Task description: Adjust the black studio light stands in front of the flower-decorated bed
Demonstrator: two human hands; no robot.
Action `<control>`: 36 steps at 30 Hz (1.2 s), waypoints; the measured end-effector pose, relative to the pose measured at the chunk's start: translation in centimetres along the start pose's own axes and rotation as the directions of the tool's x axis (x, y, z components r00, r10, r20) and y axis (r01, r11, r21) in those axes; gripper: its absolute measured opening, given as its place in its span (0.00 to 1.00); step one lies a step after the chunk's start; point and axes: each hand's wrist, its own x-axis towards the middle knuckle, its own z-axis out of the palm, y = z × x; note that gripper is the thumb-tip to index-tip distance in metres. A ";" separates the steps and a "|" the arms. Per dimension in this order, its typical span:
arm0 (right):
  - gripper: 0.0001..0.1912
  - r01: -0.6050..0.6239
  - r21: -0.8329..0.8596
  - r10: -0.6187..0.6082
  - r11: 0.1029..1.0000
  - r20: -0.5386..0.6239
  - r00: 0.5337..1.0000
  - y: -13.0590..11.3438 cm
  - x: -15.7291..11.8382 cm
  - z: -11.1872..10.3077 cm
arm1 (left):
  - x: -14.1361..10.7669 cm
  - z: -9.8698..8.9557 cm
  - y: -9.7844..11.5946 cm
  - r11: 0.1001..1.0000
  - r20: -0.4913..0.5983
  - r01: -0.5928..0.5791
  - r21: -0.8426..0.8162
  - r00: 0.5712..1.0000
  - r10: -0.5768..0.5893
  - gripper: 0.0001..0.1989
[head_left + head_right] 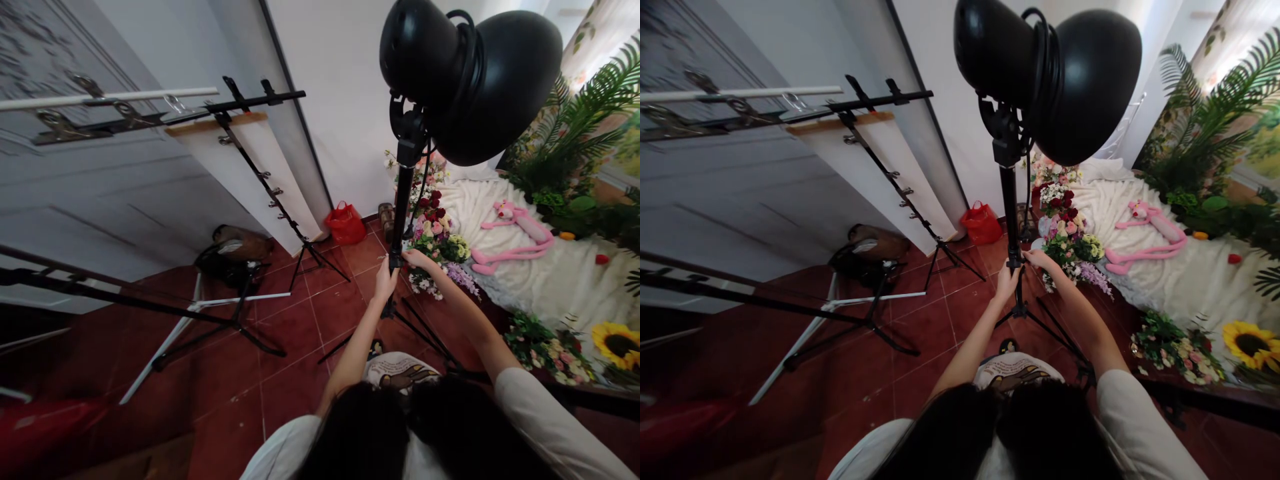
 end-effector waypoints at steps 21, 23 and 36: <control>0.20 0.380 0.083 -0.368 0.921 -0.126 0.921 -3.6 -5.4 1.0 | -0.3 0.2 -0.3 0.998 -0.013 -0.001 -0.061 1.000 0.000 0.14; 0.20 0.327 0.159 -0.298 0.931 -0.182 0.937 -4.5 -5.5 2.7 | -0.3 0.3 -0.7 0.995 -0.006 -0.026 -0.095 1.000 0.026 0.16; 0.16 0.282 0.276 -0.162 0.919 -0.388 0.907 -8.8 -3.3 3.0 | -0.7 0.0 -1.5 0.998 0.031 -0.050 -0.048 0.998 0.052 0.22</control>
